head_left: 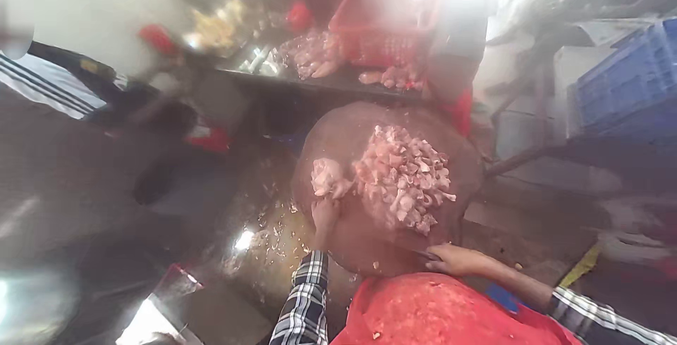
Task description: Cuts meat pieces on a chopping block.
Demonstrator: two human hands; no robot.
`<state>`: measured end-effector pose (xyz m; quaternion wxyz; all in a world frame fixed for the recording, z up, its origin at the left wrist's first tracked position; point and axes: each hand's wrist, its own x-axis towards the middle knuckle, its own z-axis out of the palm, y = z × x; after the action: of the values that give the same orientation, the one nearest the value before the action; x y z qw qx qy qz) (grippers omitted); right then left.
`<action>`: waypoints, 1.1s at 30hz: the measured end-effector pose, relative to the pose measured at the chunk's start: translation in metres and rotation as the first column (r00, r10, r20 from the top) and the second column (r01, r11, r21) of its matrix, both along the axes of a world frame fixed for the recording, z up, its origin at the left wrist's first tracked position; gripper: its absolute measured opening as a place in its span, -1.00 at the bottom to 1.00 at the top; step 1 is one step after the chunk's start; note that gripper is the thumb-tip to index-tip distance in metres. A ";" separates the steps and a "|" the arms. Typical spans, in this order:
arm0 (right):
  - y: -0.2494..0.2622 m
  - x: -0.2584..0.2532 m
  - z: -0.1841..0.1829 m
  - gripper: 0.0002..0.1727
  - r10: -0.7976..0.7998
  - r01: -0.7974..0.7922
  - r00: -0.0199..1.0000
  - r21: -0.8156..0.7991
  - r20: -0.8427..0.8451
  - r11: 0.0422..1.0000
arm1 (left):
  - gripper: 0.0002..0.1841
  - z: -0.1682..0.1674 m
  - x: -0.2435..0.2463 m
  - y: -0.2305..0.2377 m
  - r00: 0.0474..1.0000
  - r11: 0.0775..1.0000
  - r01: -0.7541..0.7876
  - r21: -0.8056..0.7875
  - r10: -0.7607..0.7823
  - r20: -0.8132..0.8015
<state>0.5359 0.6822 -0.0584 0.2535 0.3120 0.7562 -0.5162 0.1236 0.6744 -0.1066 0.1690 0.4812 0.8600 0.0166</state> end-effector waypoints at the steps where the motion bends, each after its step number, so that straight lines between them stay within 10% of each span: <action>1: 0.002 0.000 -0.004 -0.44 0.029 -0.029 1.000 0.029 0.005 0.999 | -0.55 0.016 -0.002 -0.001 0.997 0.999 -0.043 -0.033 0.045 0.063; 11: 0.020 -0.007 -0.019 -0.34 -0.406 0.406 0.914 -0.026 0.022 0.913 | -0.70 0.193 -0.019 -0.060 0.852 0.914 -0.320 0.249 0.163 0.498; 16: 0.006 -0.039 0.004 -0.29 -0.433 0.428 0.887 -0.071 -0.162 0.901 | -0.72 0.170 0.008 -0.107 0.773 0.915 -0.347 0.207 0.155 0.615; 19: 0.007 -0.073 0.047 -0.35 -0.439 0.462 0.824 -0.024 -0.359 0.887 | -0.68 0.135 0.019 -0.142 0.874 0.935 -0.337 0.111 0.266 0.407; 25: -0.003 -0.153 0.172 -0.15 -0.382 0.325 0.443 -0.252 -0.811 0.911 | -0.62 0.070 0.046 -0.179 0.878 0.931 -0.365 -0.027 0.354 0.321; 28: -0.027 -0.186 0.145 -0.08 -0.258 0.304 0.320 -0.159 -0.912 0.939 | -0.63 0.071 0.048 -0.179 0.890 0.937 -0.347 0.029 0.320 0.324; 30: -0.033 -0.175 0.082 -0.17 -0.081 0.269 0.595 0.104 -0.800 0.957 | -0.66 0.072 0.047 -0.180 0.902 0.940 -0.334 0.074 0.296 0.315; 33: -0.031 -0.141 0.011 -0.31 -0.006 0.038 0.983 0.171 -0.183 0.985 | -0.64 0.088 0.037 -0.195 0.861 0.918 -0.396 0.033 0.358 0.361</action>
<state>0.3951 0.6515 -0.0472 0.1495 0.2928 0.8148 -0.4775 0.1609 0.4798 -0.0182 0.2858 0.3011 0.8919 0.1795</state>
